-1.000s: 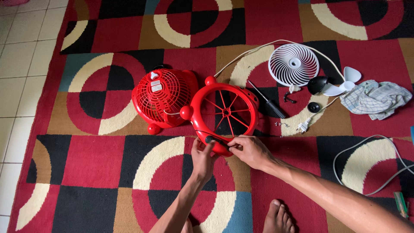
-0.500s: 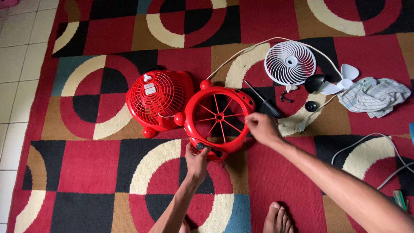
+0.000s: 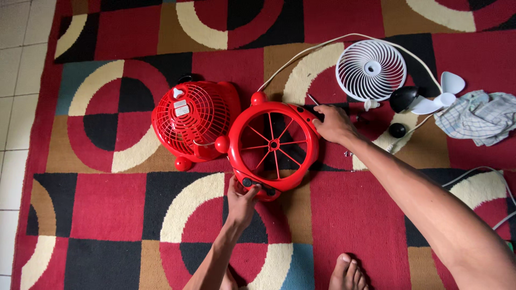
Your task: The person disassembles a small red electric fan on the floor, unfastening the front grille and unscrewing the blade cap by hand to remove the blades. They wipe the blades with a cloth, then reattach the blades, tighten the cap, and snap the grille back onto the fan body.
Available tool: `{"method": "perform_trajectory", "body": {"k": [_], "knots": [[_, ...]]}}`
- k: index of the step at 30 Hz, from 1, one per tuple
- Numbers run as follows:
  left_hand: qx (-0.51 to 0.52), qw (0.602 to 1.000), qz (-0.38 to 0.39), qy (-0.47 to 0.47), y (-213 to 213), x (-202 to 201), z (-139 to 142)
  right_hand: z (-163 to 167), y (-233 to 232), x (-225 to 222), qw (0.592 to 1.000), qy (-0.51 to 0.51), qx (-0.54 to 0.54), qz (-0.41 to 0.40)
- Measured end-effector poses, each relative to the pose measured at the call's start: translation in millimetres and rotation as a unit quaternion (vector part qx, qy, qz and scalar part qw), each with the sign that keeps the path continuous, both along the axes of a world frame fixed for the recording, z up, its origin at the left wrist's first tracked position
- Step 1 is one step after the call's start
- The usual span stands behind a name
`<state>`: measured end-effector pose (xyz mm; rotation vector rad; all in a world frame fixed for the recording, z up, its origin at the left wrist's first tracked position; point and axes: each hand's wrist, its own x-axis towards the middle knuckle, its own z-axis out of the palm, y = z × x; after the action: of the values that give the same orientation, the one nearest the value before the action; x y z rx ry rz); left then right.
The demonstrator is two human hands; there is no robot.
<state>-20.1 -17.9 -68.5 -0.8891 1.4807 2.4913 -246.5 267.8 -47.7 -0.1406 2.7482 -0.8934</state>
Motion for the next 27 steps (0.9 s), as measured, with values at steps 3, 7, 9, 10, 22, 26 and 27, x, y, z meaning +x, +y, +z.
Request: {"method": "perform_trajectory", "body": {"k": [3, 7, 9, 10, 22, 26, 27], "knots": [[0.041, 0.999, -0.02, 0.022, -9.3, 1.2, 3.8, -0.9, -12.8, -1.0, 1.0, -0.018, -0.011, 0.022], [0.097, 0.994, -0.027, 0.041, -17.4, 2.2, 5.1, -0.6, -15.7, 2.2, 0.998, -0.046, -0.025, 0.021], [0.109, 0.993, -0.035, 0.041, -20.5, 3.2, 5.5, -1.2, -15.5, 4.3, 0.998, -0.038, -0.035, 0.034], [0.113, 0.992, -0.036, 0.045, -21.8, 3.6, 5.7, -1.5, -15.4, 5.6, 0.998, -0.017, -0.033, 0.048], [0.094, 0.992, -0.063, 0.056, -3.6, -19.0, 1.4, 16.0, 14.5, 29.8, 0.998, 0.051, -0.001, -0.04], [0.09, 0.993, -0.067, 0.028, 6.0, -36.4, 0.9, 23.2, 26.5, 31.7, 0.997, 0.044, -0.017, -0.052], [0.092, 0.993, -0.067, 0.02, 6.8, -38.8, 1.8, 25.3, 27.1, 33.7, 0.997, 0.057, -0.004, -0.055]]}}
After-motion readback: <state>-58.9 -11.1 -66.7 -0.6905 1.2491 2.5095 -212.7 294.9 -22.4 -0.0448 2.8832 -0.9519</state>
